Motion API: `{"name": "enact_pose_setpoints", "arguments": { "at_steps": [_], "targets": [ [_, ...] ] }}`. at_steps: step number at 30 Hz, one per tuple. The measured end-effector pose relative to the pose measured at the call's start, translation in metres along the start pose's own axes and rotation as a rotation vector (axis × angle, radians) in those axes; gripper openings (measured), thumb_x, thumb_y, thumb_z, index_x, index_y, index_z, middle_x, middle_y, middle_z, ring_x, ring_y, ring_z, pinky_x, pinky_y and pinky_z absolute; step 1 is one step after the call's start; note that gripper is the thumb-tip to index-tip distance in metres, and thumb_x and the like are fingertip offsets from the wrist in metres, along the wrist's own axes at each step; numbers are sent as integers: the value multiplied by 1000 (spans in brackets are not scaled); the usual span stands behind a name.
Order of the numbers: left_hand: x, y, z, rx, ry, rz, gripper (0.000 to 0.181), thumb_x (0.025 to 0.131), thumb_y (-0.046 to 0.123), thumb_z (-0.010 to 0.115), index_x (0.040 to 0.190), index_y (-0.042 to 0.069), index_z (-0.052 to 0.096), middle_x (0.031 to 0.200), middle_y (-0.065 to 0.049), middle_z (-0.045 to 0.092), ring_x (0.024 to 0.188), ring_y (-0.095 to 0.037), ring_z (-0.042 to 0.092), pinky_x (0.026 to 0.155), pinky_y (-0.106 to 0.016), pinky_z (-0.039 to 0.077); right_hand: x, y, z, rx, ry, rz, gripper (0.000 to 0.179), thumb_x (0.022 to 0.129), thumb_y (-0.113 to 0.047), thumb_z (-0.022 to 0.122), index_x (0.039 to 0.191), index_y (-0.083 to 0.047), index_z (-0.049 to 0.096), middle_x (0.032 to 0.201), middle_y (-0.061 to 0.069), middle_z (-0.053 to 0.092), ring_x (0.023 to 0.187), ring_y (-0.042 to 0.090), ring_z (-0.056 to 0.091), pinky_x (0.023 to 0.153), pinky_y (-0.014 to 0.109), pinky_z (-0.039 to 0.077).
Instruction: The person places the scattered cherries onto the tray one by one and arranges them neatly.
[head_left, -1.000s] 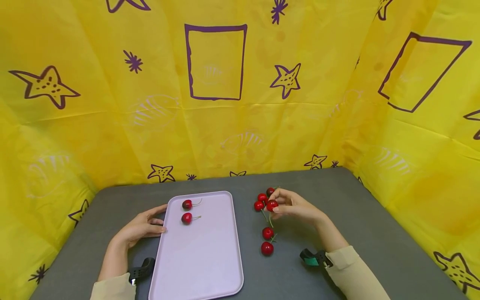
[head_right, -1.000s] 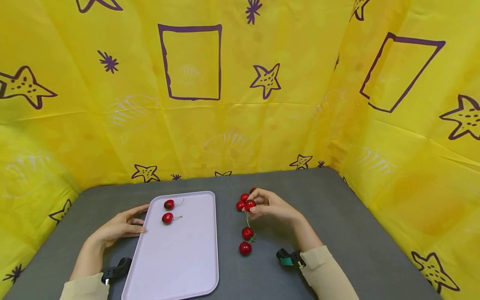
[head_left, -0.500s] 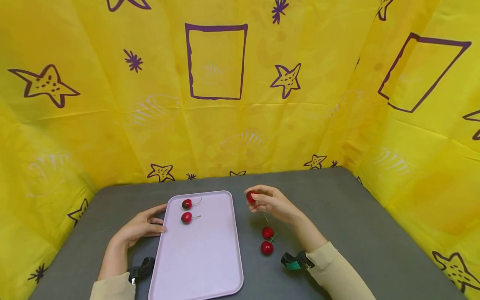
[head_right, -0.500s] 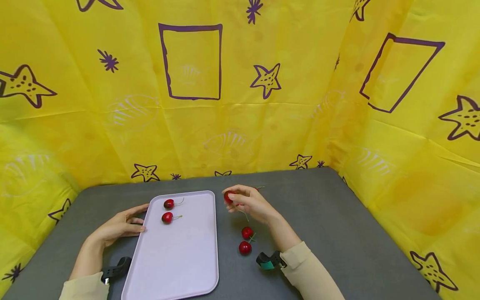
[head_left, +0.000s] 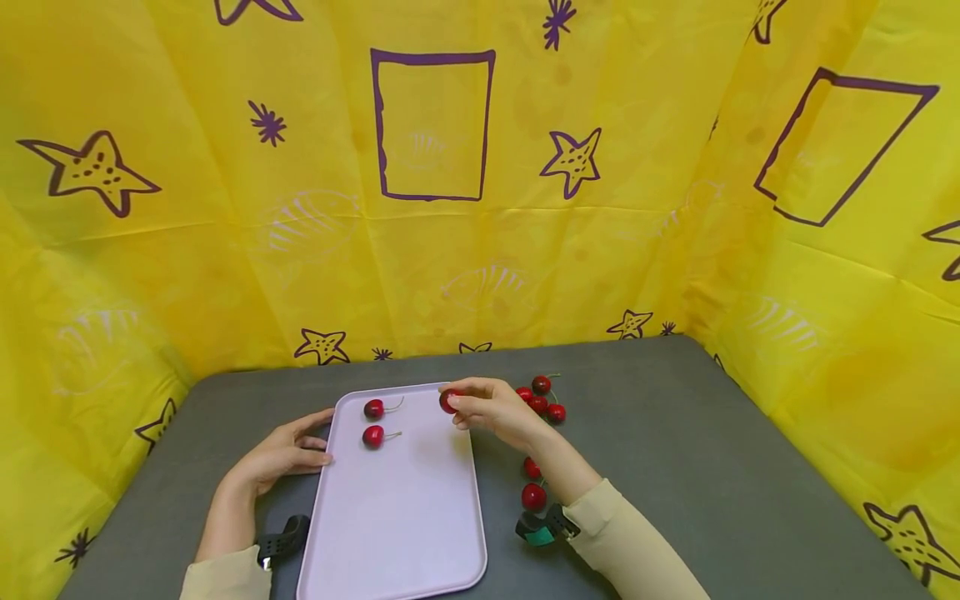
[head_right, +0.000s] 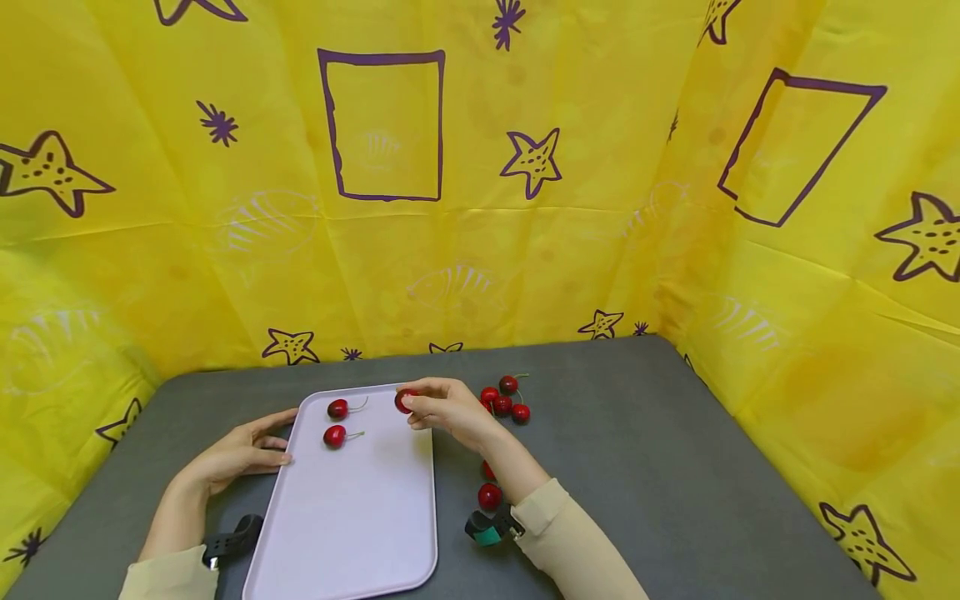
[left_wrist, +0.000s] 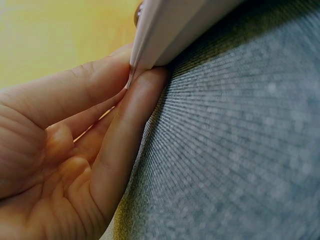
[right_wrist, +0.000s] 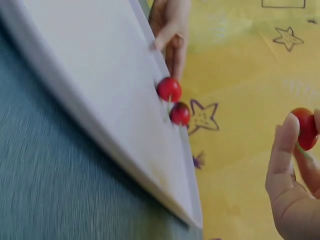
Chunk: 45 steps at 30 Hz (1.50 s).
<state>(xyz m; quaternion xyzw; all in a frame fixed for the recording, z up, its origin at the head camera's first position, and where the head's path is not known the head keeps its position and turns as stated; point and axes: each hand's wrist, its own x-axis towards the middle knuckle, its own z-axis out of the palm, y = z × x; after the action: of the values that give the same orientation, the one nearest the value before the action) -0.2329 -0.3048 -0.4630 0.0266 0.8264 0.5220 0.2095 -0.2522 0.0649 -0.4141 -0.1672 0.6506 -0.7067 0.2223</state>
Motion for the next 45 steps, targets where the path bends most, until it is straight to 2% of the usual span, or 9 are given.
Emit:
{"name": "enact_pose_setpoints", "arguments": {
  "at_steps": [9, 16, 22, 29, 38, 45],
  "targets": [
    [0, 0, 0, 4, 7, -3, 92, 85, 20, 77, 157, 5, 22, 126, -24, 55, 99, -18, 60, 86, -31, 61, 19, 9, 38, -2, 26, 43, 29, 91, -7, 67, 117, 5, 60, 87, -3, 71, 72, 9, 66, 74, 23, 61],
    [0, 1, 1, 6, 9, 0, 92, 84, 20, 77, 157, 5, 22, 124, -22, 57, 99, -18, 60, 86, -30, 61, 31, 21, 62, -33, 48, 47, 28, 91, -10, 69, 114, 6, 66, 86, -2, 72, 74, 11, 66, 82, 31, 62],
    [0, 2, 0, 14, 12, -5, 92, 84, 20, 77, 156, 5, 22, 124, -22, 57, 98, -18, 60, 86, -30, 61, 39, 27, 73, -33, 127, 20, 29, 89, -11, 71, 112, 6, 69, 89, 3, 75, 74, 7, 67, 82, 31, 62],
    [0, 1, 0, -4, 6, 5, 91, 85, 18, 77, 156, 4, 22, 123, -23, 57, 97, -17, 62, 85, -31, 61, 40, 38, 84, -84, 173, 60, 24, 84, -12, 78, 103, 2, 74, 96, 17, 77, 80, 17, 74, 81, 35, 63],
    [2, -1, 2, -28, -2, 15, 91, 84, 17, 77, 156, 4, 22, 123, -23, 58, 98, -17, 61, 86, -31, 61, 37, 49, 90, -146, 203, 103, 21, 81, -14, 80, 97, -2, 74, 89, 16, 77, 79, 23, 76, 67, 24, 60],
    [1, -1, 0, -28, -5, 15, 91, 85, 16, 76, 156, 4, 21, 123, -23, 57, 98, -17, 62, 86, -31, 61, 42, 60, 97, -149, 212, 104, 20, 78, -12, 82, 92, -2, 71, 84, 16, 77, 70, 17, 75, 65, 26, 61]
  ]
}}
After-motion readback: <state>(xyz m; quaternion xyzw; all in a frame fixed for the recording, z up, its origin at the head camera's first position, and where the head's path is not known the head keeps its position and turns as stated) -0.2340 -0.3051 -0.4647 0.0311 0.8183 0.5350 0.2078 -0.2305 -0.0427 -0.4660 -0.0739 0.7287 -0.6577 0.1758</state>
